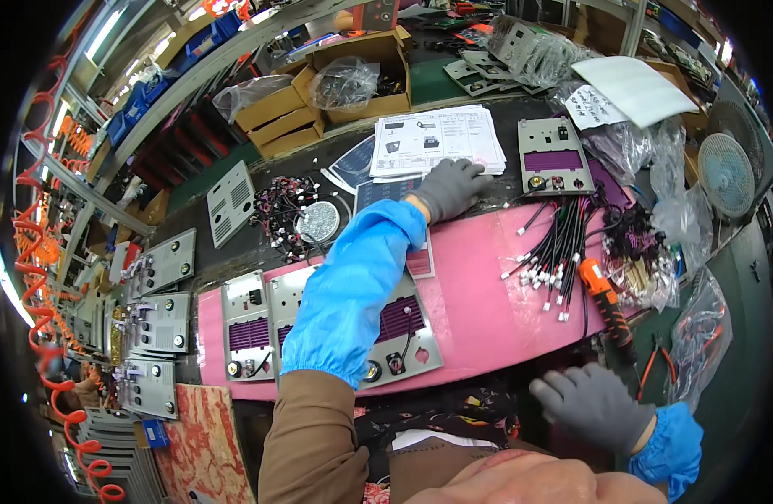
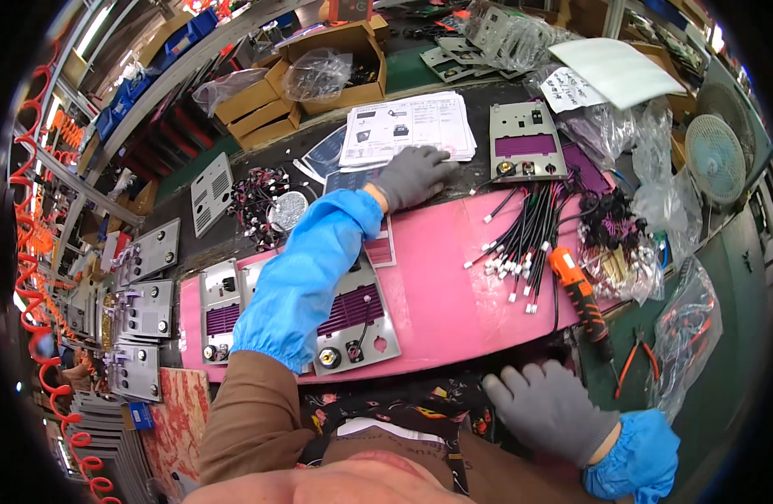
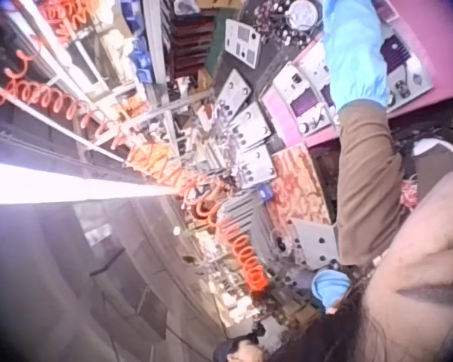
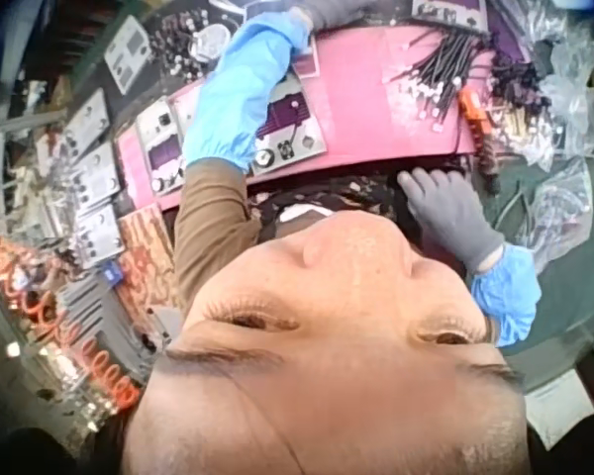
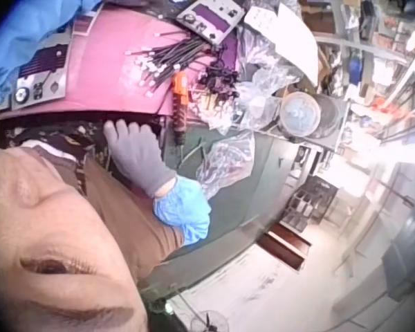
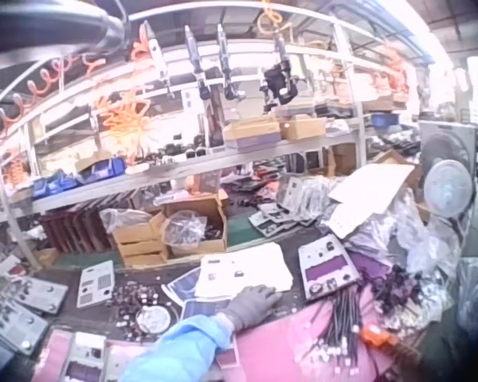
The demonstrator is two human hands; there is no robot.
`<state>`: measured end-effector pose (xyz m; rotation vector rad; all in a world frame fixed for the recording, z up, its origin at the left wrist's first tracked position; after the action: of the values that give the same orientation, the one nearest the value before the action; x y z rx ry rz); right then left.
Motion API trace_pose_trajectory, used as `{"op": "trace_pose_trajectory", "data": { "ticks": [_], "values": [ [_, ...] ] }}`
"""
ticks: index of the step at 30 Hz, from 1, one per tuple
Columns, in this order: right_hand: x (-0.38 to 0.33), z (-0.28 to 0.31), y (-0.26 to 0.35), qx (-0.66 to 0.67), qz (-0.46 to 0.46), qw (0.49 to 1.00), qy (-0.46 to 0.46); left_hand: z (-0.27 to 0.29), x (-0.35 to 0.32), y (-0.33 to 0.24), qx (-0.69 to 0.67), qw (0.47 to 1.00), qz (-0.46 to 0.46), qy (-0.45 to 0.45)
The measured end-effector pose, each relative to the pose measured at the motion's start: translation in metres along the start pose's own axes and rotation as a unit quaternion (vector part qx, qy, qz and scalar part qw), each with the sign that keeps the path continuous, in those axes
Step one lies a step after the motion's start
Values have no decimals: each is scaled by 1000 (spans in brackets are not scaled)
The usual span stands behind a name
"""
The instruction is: The person handles electronic components and instruction manuals on a cluttered workbench. They pick up a metal casing, place it down, and then pick up a small plastic bag containing parts. The person then picks up a printed instruction sheet, holds it up to read, and places it back on the table.
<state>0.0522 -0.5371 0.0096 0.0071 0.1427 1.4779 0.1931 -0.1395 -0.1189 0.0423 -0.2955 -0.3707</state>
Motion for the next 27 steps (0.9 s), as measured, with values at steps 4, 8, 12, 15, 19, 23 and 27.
{"op": "trace_pose_trajectory", "data": {
  "ticks": [4, 8, 12, 15, 19, 23, 27],
  "values": [
    [-24, -57, 38, 208, -38, 965, 156, 57, 4, 10, 9, 999, 30, 14],
    [4, -183, 56, 285, -90, 942, 155, 113, -51, 58, 187, 981, 30, 35],
    [23, -224, 52, 473, 4, 876, 93, 164, -120, 74, 78, 972, 149, -163],
    [15, -283, 33, 660, -47, 747, 70, 189, -147, 73, -469, 766, 315, -307],
    [35, -317, 17, 545, -244, 798, 85, 188, -201, 99, -643, 554, 357, -390],
    [56, -315, 44, 304, -68, 950, 33, 152, -198, 53, -528, 646, 352, -424],
    [66, -316, 60, 230, -50, 961, 143, 137, -195, 32, -540, 634, 363, -418]
  ]
}}
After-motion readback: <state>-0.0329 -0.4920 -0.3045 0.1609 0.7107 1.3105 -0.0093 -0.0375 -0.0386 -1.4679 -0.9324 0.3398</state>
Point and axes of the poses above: each hand's wrist, its own x-axis towards the middle knuckle, its own z-axis out of the back of the hand, y = z × x, the point moved 1 cm from there along x, towards the middle knuckle, and after that the axes turned 3 degrees about y, right-handed, at the moved point
